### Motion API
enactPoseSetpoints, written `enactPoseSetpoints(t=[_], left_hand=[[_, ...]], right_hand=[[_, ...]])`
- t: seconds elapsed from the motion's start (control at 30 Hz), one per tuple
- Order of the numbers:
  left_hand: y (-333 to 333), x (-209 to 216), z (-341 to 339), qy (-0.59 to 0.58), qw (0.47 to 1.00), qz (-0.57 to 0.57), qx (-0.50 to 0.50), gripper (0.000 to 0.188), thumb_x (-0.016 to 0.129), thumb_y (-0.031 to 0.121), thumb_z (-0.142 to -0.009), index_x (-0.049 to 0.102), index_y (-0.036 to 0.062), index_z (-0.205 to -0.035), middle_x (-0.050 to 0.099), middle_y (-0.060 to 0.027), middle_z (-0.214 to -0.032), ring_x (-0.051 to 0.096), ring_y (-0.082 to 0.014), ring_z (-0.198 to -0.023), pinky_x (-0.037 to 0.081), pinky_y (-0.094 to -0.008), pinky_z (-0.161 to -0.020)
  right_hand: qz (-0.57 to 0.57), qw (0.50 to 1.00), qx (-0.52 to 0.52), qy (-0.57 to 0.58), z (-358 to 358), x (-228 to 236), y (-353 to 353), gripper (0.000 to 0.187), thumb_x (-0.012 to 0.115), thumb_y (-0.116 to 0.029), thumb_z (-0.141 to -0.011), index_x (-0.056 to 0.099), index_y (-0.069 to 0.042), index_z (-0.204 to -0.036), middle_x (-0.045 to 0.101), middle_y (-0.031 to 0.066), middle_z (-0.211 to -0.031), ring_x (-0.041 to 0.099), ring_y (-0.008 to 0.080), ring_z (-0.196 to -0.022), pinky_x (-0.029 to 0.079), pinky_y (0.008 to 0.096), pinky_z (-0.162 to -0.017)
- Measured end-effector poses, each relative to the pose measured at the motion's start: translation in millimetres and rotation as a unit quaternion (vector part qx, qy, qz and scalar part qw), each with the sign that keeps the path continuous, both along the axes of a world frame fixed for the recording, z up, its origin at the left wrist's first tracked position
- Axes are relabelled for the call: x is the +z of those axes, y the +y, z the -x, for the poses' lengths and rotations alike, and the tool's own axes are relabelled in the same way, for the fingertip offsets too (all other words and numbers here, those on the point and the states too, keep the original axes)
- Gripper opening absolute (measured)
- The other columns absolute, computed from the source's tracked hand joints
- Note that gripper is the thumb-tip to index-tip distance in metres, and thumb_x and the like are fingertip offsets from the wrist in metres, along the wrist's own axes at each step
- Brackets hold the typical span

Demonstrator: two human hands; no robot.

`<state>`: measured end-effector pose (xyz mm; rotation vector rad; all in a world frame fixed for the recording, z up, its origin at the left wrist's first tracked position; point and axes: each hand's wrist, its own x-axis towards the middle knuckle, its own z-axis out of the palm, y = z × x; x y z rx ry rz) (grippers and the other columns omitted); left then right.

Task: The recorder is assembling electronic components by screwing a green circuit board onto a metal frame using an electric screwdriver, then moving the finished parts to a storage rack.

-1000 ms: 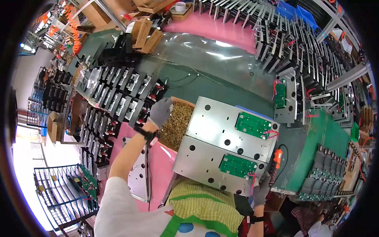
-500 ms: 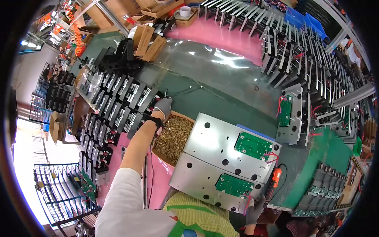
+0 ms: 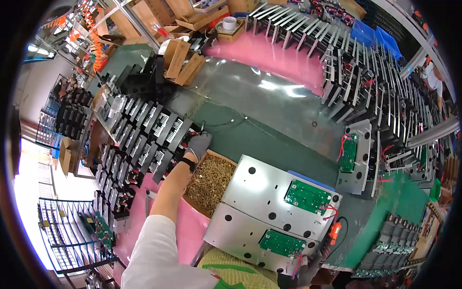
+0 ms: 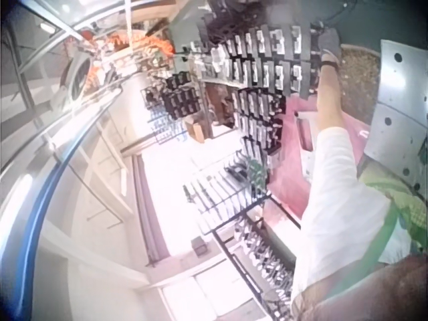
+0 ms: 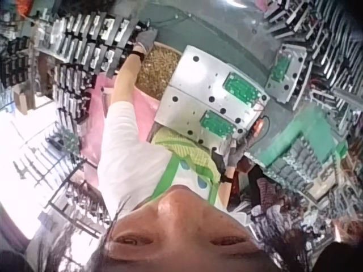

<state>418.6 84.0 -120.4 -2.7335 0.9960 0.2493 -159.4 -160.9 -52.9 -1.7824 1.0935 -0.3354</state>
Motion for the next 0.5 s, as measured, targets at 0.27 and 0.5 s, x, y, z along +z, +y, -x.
enactPoseSetpoints(t=[0.27, 0.5], left_hand=[[4.5, 33.3, 19.6, 0.004, 0.974, 0.223, 0.039, 0.017, 0.057, 0.005, -0.075, 0.051, 0.0070, -0.091, 0.057, -0.0141, -0.089, 0.060, -0.0348, -0.078, 0.049, -0.0421, -0.066], [4.9, 82.2, 71.6, 0.202, 0.958, 0.202, -0.016, 0.022, 0.058, 0.017, -0.077, 0.059, 0.0114, -0.097, 0.059, -0.0118, -0.084, 0.060, -0.0326, -0.079, 0.048, -0.0412, -0.072]], right_hand=[[-0.088, 0.996, 0.017, 0.028, -6.2, 9.4, -4.1, 0.057, 0.046, -0.007, -0.084, 0.028, 0.002, -0.137, 0.043, 0.0154, -0.130, 0.047, 0.0236, -0.115, 0.036, 0.0335, -0.098], [-0.059, 0.995, 0.047, 0.071, -16.2, 4.2, -0.8, 0.062, 0.049, -0.015, -0.087, 0.022, 0.003, -0.140, 0.035, 0.0185, -0.138, 0.038, 0.0260, -0.125, 0.033, 0.0332, -0.100]])
